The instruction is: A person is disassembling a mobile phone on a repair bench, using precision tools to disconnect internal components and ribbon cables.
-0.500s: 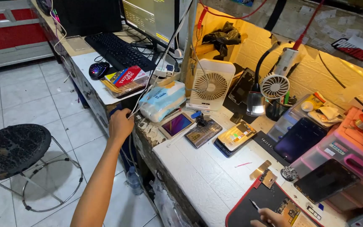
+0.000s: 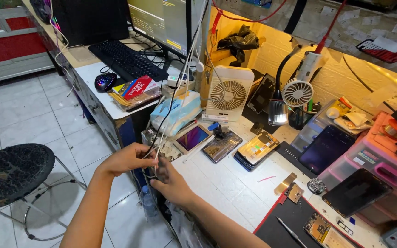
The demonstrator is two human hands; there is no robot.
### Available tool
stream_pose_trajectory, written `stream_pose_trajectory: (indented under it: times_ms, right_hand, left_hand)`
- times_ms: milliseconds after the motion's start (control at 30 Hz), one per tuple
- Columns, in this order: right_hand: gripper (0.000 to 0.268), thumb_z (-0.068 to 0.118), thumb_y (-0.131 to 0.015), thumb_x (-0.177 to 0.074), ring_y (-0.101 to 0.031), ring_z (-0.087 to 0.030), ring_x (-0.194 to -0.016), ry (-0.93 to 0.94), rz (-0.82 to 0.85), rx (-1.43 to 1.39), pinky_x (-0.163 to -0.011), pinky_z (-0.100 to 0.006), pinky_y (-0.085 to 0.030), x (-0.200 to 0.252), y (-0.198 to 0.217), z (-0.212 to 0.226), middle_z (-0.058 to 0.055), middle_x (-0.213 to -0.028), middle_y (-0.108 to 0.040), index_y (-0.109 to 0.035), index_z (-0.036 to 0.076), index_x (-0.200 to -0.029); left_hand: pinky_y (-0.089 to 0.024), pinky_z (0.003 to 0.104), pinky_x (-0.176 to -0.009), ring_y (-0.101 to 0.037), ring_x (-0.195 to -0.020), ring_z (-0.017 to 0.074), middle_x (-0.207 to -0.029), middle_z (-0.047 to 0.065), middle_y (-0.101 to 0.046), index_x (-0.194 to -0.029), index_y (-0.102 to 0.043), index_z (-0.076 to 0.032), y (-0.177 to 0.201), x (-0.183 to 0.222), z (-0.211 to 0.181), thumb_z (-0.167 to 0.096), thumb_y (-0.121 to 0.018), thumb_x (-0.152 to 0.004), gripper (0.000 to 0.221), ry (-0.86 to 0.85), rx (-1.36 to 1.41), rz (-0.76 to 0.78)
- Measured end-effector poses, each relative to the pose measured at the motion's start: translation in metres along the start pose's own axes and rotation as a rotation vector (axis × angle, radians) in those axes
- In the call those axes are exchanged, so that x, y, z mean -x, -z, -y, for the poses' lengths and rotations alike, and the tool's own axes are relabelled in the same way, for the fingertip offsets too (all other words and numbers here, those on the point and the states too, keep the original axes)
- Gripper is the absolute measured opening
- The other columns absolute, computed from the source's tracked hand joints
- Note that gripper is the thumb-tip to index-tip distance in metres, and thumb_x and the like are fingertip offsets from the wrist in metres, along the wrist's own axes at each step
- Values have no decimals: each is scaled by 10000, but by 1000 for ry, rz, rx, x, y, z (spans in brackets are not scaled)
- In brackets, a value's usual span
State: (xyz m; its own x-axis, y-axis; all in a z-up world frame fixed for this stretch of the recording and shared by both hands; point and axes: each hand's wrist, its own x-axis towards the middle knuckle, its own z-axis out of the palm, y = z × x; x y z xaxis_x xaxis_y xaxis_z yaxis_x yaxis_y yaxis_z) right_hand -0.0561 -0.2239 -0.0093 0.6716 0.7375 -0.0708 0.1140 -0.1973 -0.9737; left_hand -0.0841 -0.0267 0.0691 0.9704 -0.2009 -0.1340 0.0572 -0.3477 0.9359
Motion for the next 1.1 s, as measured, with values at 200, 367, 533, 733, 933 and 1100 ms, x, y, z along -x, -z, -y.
stream_pose_trajectory:
  times_ms: [200,367,533,733,933,1100]
  right_hand:
    - [115,158,-590,-1037,-555,-69,-689,5,78,18,-667,-251,-448,13,-14,-7,-4,-926,-718,-686,131,-1095]
    - [196,117,-480,-1092,-716,-223,-973,122,134,-365,-875,-351,-591,22,8,13,-121,-1015,-737,-640,32,-1167]
    - [187,105,-538,-1087,-764,-307,-897,42,157,-871,-762,-363,-672,31,21,40,-213,-949,-728,-614,-28,-1194]
    - [192,167,-567,-1077,-742,-344,-1015,175,189,-916,-851,-360,-656,34,27,46,-265,-1075,-716,-573,-4,-1166]
    - [149,102,-541,-1076,-758,-317,-923,203,61,-894,-751,-318,-659,23,51,29,-206,-969,-723,-596,-13,-1153]
    - [110,80,-515,-1068,-741,-368,-1022,16,-82,-937,-886,-388,-645,13,63,17,-263,-1069,-719,-578,-5,-1094]
  left_hand:
    - [-419,291,-622,-501,-625,164,-809,116,-714,-892,-702,-13,22,-3,17,-198,-552,-1065,294,121,113,-318]
    - [-415,393,-654,-578,-675,217,-777,58,-707,-888,-691,-75,38,-7,26,-341,-515,-1102,384,212,-395,-698]
    - [-471,469,-771,-669,-843,312,-924,46,-745,-1136,-655,-112,19,-11,50,-264,-447,-1089,262,110,-561,-711]
    - [-603,383,-701,-640,-1159,171,-1269,46,-670,-1296,-639,-126,-66,30,19,-463,-494,-917,527,39,198,-551]
    - [-588,373,-635,-673,-630,221,-700,157,-702,-1133,-669,84,-46,92,80,-183,-584,-1001,310,-55,379,321]
    - [-452,287,-385,-506,-438,169,-664,221,-696,-1334,-611,88,-28,142,60,-230,-724,-938,520,-157,519,78]
